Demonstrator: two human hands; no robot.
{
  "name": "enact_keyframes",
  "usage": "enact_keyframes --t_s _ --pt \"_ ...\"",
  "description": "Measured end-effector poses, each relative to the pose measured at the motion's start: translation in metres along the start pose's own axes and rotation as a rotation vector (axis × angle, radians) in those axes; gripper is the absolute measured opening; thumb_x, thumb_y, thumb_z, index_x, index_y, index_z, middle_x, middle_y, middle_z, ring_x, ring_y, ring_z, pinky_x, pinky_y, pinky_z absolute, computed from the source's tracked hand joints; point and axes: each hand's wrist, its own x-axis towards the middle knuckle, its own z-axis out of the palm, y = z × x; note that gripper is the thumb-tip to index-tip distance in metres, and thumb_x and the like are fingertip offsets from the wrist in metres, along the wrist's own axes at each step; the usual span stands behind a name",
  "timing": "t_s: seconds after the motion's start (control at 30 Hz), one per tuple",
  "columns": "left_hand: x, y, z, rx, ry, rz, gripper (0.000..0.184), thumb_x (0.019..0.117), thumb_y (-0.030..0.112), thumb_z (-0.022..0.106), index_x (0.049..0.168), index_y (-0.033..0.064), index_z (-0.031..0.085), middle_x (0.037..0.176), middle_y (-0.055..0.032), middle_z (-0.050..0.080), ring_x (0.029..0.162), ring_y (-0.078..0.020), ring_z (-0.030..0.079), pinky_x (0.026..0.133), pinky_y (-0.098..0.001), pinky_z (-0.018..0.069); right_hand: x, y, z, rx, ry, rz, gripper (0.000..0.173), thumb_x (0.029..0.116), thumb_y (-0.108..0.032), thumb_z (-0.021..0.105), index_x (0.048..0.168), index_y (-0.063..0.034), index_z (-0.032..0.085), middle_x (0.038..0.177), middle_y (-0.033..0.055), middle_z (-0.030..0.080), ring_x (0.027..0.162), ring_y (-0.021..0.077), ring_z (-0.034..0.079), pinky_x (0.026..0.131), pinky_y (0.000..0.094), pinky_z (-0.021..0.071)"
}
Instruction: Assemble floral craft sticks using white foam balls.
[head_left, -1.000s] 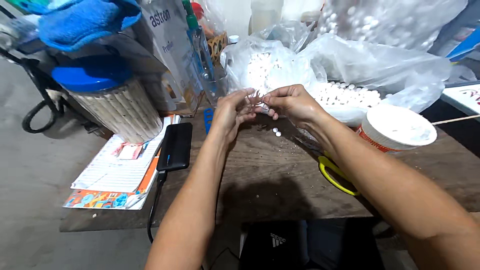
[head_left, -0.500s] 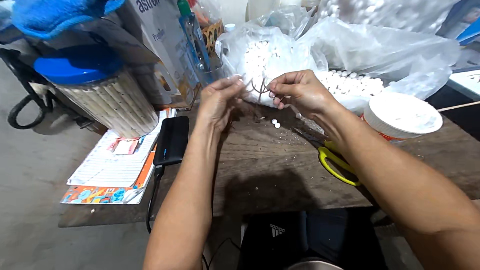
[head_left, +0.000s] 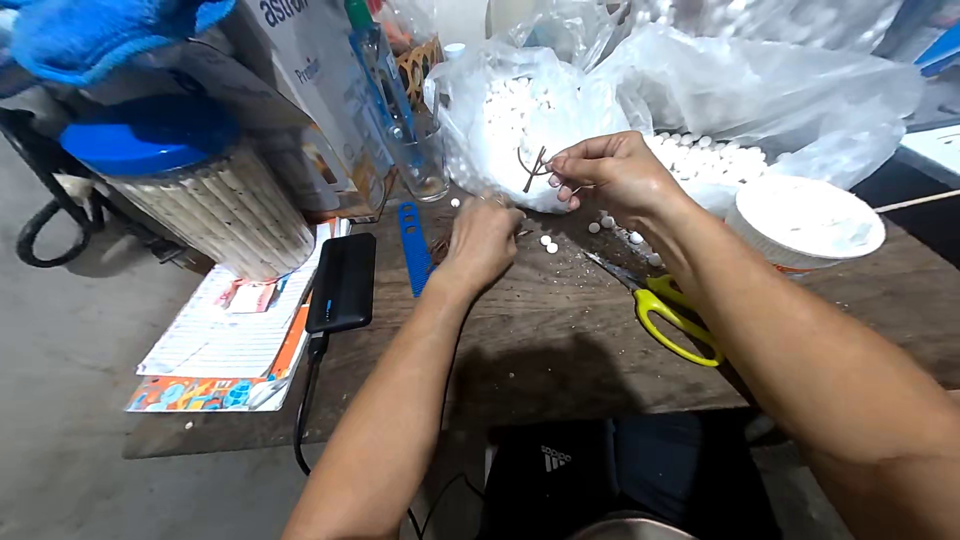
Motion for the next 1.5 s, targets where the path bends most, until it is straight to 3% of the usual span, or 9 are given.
enact_keyframes --t_s 0.17,0.27,0.37,0.47,0.9,1.0,1.27,1.4,1.5 --pt "-0.002 -0.005 -0.007 0.157 -0.122 -0.082 0.017 0.0934 0.003 0.06 0.096 -0.0024 0.076 0.101 -0.0226 0.072 0.116 -0.045 0.062 0.099 -0.059 0.0437 -0.002 -0.002 0.001 0.042 -0.033 -0.012 0.012 0.1011 -0.002 0.059 0.092 -0.0014 0.068 0.073 -0.0004 0.068 0.057 0.0053 0.064 0.055 0.0198 0.0558" --pt "-0.006 -0.001 -0.017 -0.05 0.169 -0.159 0.022 0.0914 -0.001 0.056 0.099 -0.006 0.076 0.1 -0.0256 0.071 0.108 -0.0426 0.065 0.094 -0.0563 0.0485 -0.006 -0.005 0.002 0.059 -0.04 -0.017 0.013 0.1012 -0.001 0.059 0.091 -0.0018 0.068 0.073 -0.0006 0.068 0.057 0.0047 0.064 0.055 0.0197 0.0556" --pt "-0.002 0.012 -0.018 -0.509 0.523 -0.23 0.021 0.0935 0.001 0.057 0.105 -0.0068 0.073 0.101 -0.0168 0.073 0.09 -0.0113 0.068 0.08 -0.0256 0.0545 -0.01 -0.007 0.003 0.047 -0.027 -0.047 0.013 0.1009 -0.002 0.06 0.091 -0.0022 0.068 0.073 -0.001 0.068 0.057 0.0045 0.063 0.055 0.0194 0.0558" --pt "0.001 0.026 -0.015 -0.833 0.645 -0.215 0.016 0.0889 -0.004 0.066 0.105 -0.0087 0.067 0.098 -0.008 0.071 0.083 0.0011 0.065 0.076 -0.0158 0.0539 -0.013 -0.007 0.006 0.031 0.003 -0.097 0.013 0.1005 -0.001 0.059 0.09 -0.0032 0.067 0.071 -0.0021 0.067 0.057 0.0039 0.063 0.055 0.0193 0.0556" --pt "-0.004 0.044 -0.006 -0.951 0.666 -0.226 0.014 0.0935 -0.005 0.067 0.107 -0.0035 0.067 0.094 -0.0025 0.071 0.078 -0.0028 0.069 0.072 -0.0195 0.0594 -0.026 0.004 0.013 -0.108 0.0 -0.394 0.008 0.0955 0.0 0.065 0.091 -0.002 0.071 0.077 -0.0036 0.069 0.062 -0.0017 0.063 0.059 0.0151 0.0549" --pt "-0.005 0.046 -0.003 -0.937 0.685 -0.201 0.009 0.0923 -0.006 0.068 0.101 -0.0036 0.069 0.086 -0.0001 0.072 0.073 -0.0009 0.069 0.069 -0.0174 0.0591 -0.045 -0.002 0.001 -0.319 0.001 -0.436 0.012 0.0983 -0.009 0.064 0.104 -0.0021 0.073 0.086 0.0 0.071 0.069 -0.0009 0.065 0.065 0.0161 0.0554" --pt "-0.001 0.055 -0.001 -0.967 0.589 -0.196 0.011 0.0871 -0.011 0.069 0.097 -0.0059 0.067 0.089 -0.0038 0.073 0.077 -0.0026 0.071 0.076 -0.0199 0.0606 -0.146 0.02 -0.07 -1.266 -0.098 -0.185 0.029 0.0906 -0.03 0.075 0.103 -0.004 0.075 0.083 0.0196 0.069 0.079 0.0442 0.068 0.066 0.0648 0.0505" --pt "-0.004 0.059 0.003 -0.939 0.551 -0.155 0.01 0.0879 -0.011 0.068 0.097 -0.006 0.067 0.089 -0.0044 0.073 0.078 -0.0022 0.07 0.075 -0.019 0.0598 -0.156 0.034 -0.071 -1.177 -0.044 -0.213 0.03 0.0898 -0.025 0.072 0.111 -0.0038 0.074 0.085 0.0181 0.07 0.078 0.04 0.068 0.069 0.0613 0.0519" --pt "-0.01 0.061 0.006 -0.869 0.505 -0.115 0.009 0.0911 -0.008 0.068 0.1 -0.0065 0.068 0.091 -0.0062 0.072 0.078 -0.0015 0.069 0.074 -0.0177 0.0583 -0.159 0.045 -0.072 -0.983 0.143 -0.287 0.036 0.084 -0.032 0.064 0.106 -0.0061 0.074 0.08 0.007 0.069 0.068 0.0178 0.064 0.061 0.0392 0.0518"
